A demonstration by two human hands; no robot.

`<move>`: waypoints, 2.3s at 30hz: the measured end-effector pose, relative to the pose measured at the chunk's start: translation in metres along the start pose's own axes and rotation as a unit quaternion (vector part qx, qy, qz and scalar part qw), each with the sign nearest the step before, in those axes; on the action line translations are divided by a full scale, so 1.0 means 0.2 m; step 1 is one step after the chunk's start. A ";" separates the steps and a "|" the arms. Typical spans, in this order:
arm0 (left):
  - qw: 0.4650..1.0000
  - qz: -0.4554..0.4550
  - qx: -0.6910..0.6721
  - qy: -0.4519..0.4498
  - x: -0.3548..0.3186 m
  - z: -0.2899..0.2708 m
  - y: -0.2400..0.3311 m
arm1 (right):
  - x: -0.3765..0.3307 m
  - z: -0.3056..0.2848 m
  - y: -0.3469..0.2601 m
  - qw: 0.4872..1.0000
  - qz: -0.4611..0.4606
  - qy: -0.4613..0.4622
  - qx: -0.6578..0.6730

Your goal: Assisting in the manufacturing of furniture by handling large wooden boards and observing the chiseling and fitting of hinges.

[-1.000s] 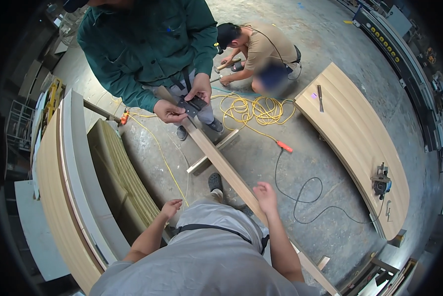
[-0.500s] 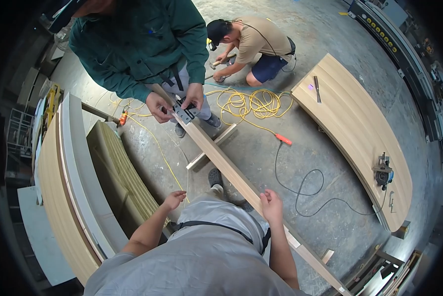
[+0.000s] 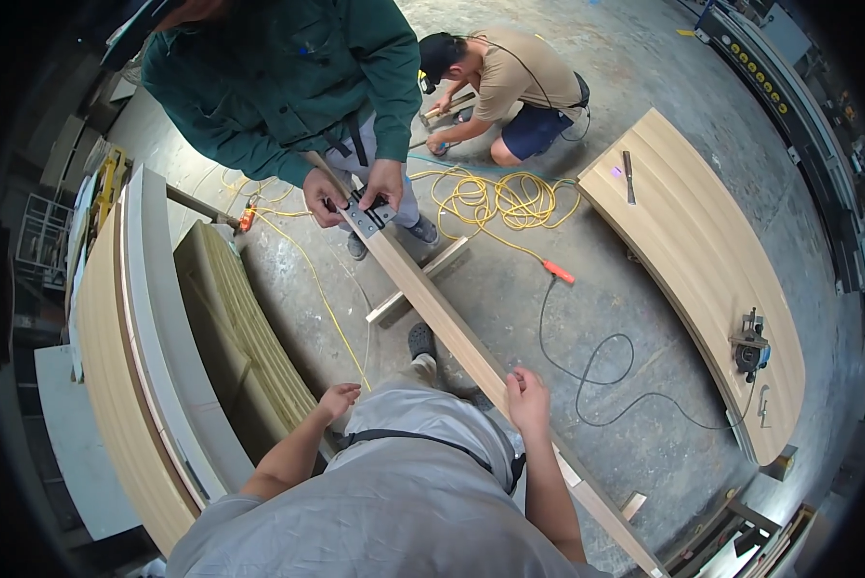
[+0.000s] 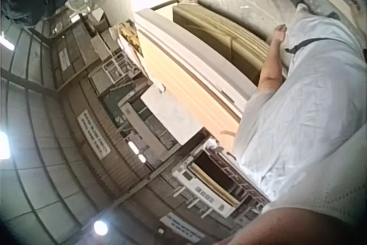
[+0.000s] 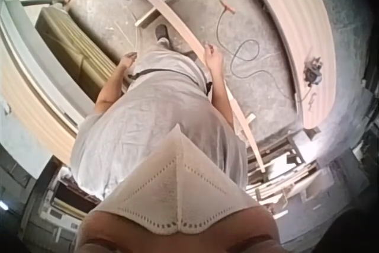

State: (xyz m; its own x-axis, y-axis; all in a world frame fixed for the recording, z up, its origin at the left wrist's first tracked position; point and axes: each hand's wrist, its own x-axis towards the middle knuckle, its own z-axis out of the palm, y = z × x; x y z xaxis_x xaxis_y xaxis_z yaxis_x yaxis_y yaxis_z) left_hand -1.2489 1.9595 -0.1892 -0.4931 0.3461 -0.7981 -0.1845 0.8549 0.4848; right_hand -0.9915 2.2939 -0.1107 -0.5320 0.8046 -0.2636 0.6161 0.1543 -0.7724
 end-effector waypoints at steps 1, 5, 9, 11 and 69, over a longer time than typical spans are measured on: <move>1.000 -0.002 0.005 0.000 0.00 0.00 0.00 | 0.00 0.00 0.00 1.000 0.000 0.000 -0.001; 1.000 -0.001 -0.011 0.000 0.01 0.01 0.02 | 0.00 0.00 -0.01 1.000 0.002 0.011 -0.009; 1.000 0.013 0.013 -0.011 0.06 0.01 0.05 | 0.00 -0.01 -0.04 1.000 -0.004 0.018 -0.020; 1.000 0.023 0.017 -0.012 0.08 0.02 0.09 | 0.00 -0.01 -0.04 0.999 -0.002 0.019 -0.027; 0.993 0.062 0.100 -0.019 0.17 0.02 0.02 | 0.01 -0.01 -0.06 0.999 -0.012 0.030 -0.037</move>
State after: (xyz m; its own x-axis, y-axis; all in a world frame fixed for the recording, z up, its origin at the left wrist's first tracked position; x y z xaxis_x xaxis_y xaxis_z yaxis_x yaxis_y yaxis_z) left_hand -1.2630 1.9762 -0.2165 -0.4684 0.4650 -0.7513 0.0509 0.8631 0.5024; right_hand -0.9991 2.2949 -0.1009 -0.5130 0.8329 -0.2078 0.6454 0.2146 -0.7331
